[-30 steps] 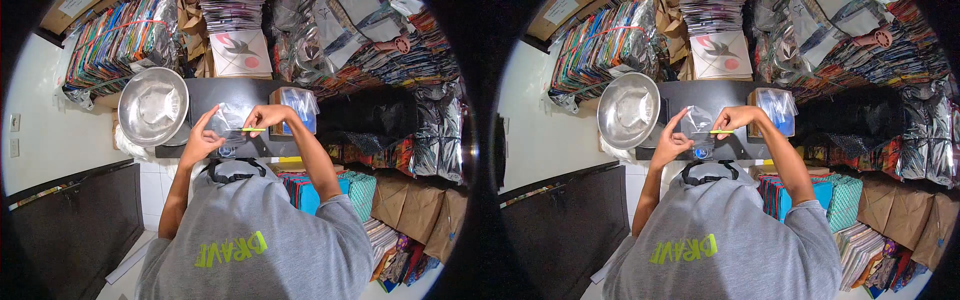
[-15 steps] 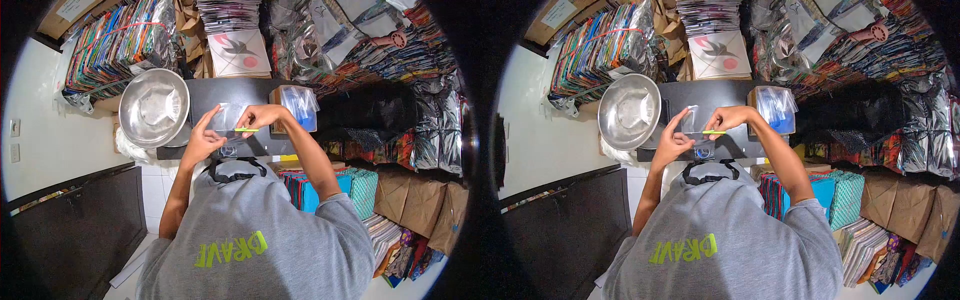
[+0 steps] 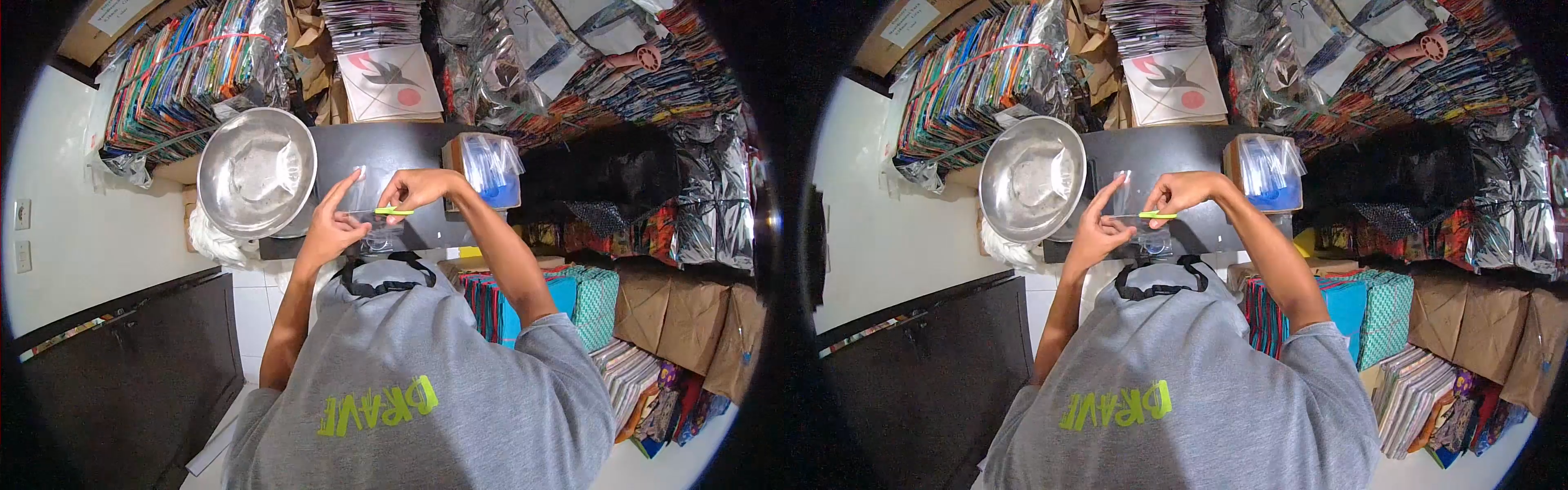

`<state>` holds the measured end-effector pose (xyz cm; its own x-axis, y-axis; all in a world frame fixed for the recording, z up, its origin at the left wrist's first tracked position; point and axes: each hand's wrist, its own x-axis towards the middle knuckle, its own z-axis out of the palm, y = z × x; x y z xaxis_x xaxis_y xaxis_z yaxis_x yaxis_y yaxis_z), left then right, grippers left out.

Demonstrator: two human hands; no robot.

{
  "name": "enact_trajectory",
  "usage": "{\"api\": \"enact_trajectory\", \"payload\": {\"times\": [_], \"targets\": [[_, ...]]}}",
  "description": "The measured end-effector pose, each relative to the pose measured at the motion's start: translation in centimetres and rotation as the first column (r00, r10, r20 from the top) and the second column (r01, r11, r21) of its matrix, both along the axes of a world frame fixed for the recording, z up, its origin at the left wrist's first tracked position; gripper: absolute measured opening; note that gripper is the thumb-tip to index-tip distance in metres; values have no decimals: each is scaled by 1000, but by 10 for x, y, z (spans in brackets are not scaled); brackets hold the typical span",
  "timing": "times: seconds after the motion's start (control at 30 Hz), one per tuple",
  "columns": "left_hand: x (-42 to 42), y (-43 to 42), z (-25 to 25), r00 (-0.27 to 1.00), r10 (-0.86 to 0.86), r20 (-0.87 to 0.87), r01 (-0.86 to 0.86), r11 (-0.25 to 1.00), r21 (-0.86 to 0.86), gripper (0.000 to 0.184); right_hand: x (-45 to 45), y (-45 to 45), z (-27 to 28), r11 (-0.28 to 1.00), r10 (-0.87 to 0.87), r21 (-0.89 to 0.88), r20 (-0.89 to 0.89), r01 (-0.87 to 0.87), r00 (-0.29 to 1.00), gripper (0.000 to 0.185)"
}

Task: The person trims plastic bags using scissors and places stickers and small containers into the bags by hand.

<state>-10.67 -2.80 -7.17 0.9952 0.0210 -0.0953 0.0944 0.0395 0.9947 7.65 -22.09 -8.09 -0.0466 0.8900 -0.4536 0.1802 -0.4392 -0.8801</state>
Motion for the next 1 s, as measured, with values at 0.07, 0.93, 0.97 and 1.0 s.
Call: {"api": "enact_trajectory", "payload": {"times": [0.07,0.93,0.97,1.0], "targets": [[-1,3,-1,1000,-20,0,20,1000,12,92,-4,2,2,1000,-18,-10,-7,18,1000,38],[-31,38,-43,987,-151,-59,157,980,118,94,-83,-44,-238,566,-377,-142,831,812,408,42],[-33,41,-56,989,-141,-43,143,989,36,92,-82,-38,-215,588,-490,-59,768,807,412,41],[-32,40,-49,987,-149,-67,152,987,43,93,-83,-34,-191,599,-589,28,692,800,417,40]]}}
